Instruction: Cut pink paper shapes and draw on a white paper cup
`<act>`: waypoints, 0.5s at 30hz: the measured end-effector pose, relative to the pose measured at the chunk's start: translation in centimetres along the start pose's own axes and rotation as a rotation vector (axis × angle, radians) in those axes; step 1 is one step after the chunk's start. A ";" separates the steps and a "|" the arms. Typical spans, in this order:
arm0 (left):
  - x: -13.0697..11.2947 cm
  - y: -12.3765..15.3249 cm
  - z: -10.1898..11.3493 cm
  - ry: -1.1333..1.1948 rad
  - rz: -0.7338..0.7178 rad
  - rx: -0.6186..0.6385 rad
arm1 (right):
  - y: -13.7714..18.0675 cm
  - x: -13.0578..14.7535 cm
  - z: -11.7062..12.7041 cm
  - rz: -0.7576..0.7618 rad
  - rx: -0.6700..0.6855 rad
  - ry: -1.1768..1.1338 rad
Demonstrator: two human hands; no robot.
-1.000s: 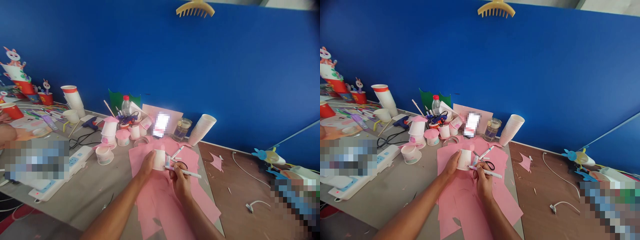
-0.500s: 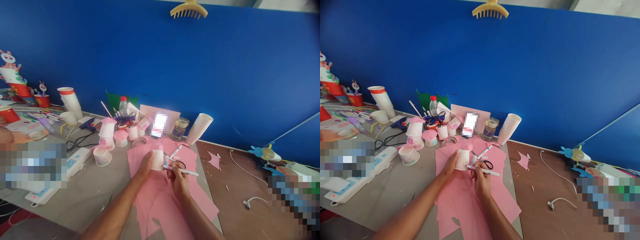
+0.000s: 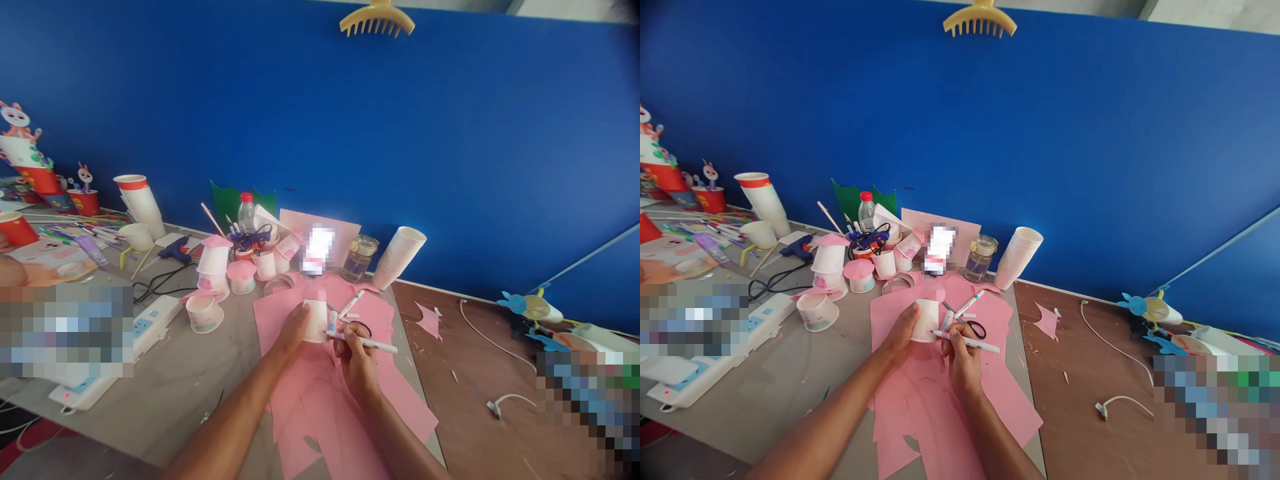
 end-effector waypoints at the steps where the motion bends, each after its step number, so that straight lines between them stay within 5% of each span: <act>1: 0.0 0.0 -0.1 -0.006 0.007 0.008 | 0.0 0.0 0.0 -0.003 -0.001 -0.004; 15: 0.1 -0.1 0.5 0.026 0.013 -0.054 | -0.1 0.0 0.6 0.038 -0.015 0.056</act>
Point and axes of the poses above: each hand's wrist, its own y-axis away from the middle knuckle, its own z-axis out of the back of the hand, x = y × z, the point moved 9 cm from there along -y, towards the middle knuckle, and after that the axes turned 3 degrees about x, right-handed, at the moved point
